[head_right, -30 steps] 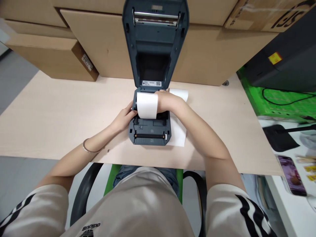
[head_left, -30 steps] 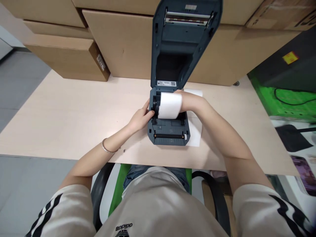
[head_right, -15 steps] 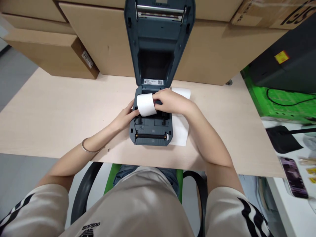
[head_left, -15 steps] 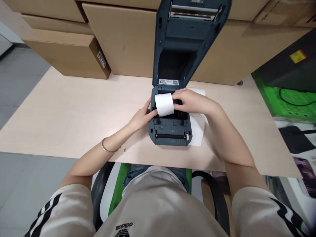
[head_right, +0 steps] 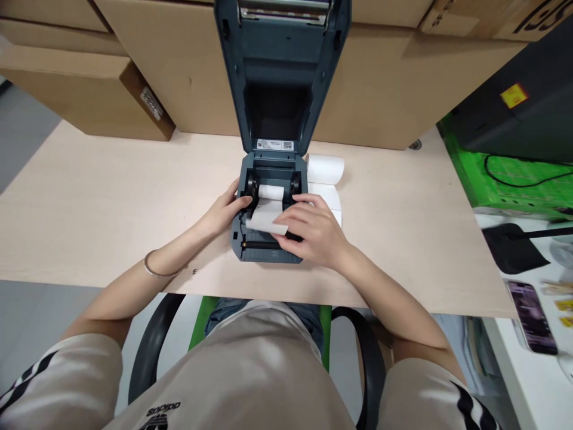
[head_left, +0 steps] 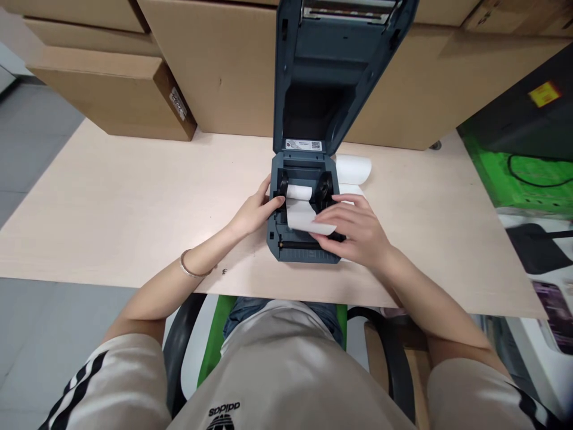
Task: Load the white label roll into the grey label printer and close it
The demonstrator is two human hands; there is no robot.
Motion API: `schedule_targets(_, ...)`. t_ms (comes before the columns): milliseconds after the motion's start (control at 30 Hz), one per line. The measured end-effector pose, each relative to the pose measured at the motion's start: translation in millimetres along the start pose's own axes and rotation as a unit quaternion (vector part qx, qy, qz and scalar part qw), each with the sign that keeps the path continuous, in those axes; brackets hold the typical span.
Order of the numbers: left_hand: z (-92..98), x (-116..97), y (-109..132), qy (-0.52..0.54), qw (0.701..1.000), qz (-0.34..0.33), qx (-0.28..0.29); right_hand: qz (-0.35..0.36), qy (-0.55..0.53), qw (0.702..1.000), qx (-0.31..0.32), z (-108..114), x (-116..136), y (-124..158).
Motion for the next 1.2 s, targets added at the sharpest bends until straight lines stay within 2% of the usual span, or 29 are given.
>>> schedule_targets(133,-2.1,0.8,-0.4,0.027,0.999,0.013,0.019,0.059,0.005,0.998,-0.016,3.7,13.5,19.4)
schedule_targets(267,-2.0,1.7,-1.2,0.031,0.999,0.017,0.017,0.035,0.009,0.999,-0.014,3.0,17.0,28.2)
schedule_targets(433,-2.3,1.9,-1.3,0.032,0.999,0.017,0.011,0.075,0.050,0.996,0.027,2.8,29.3,25.3)
schedule_targets(567,-3.4,-3.3,1.5,0.040,0.999,0.008,0.014,0.067,0.080,0.992,0.073,0.8,35.1,22.7)
schedule_targets(833,-3.5,-10.2,5.2,0.052,0.998,0.030,0.022,0.119,0.120,0.980,0.106,0.1,39.8,25.8)
schedule_targets(933,-2.3,-10.6,6.2,0.044,0.998,0.034,0.025,0.129,0.132,0.978,0.102,2.6,44.9,26.2)
schedule_targets(1100,3.6,-9.4,12.2,-0.036,0.998,0.051,-0.014,0.136,0.150,0.976,0.079,3.0,54.4,30.7)
schedule_targets(1200,8.0,-13.0,17.1,-0.121,0.990,0.005,-0.071,0.142,0.163,0.975,0.055,2.3,58.1,36.4)
Point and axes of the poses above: each hand's wrist, its own y-axis away from the middle knuckle, its own z-axis out of the back of the hand, x = y × z, the point moved 4 cm from there along -y, towards the middle knuckle, and after that the axes turned 9 degrees about z, right-handed, at the moved point
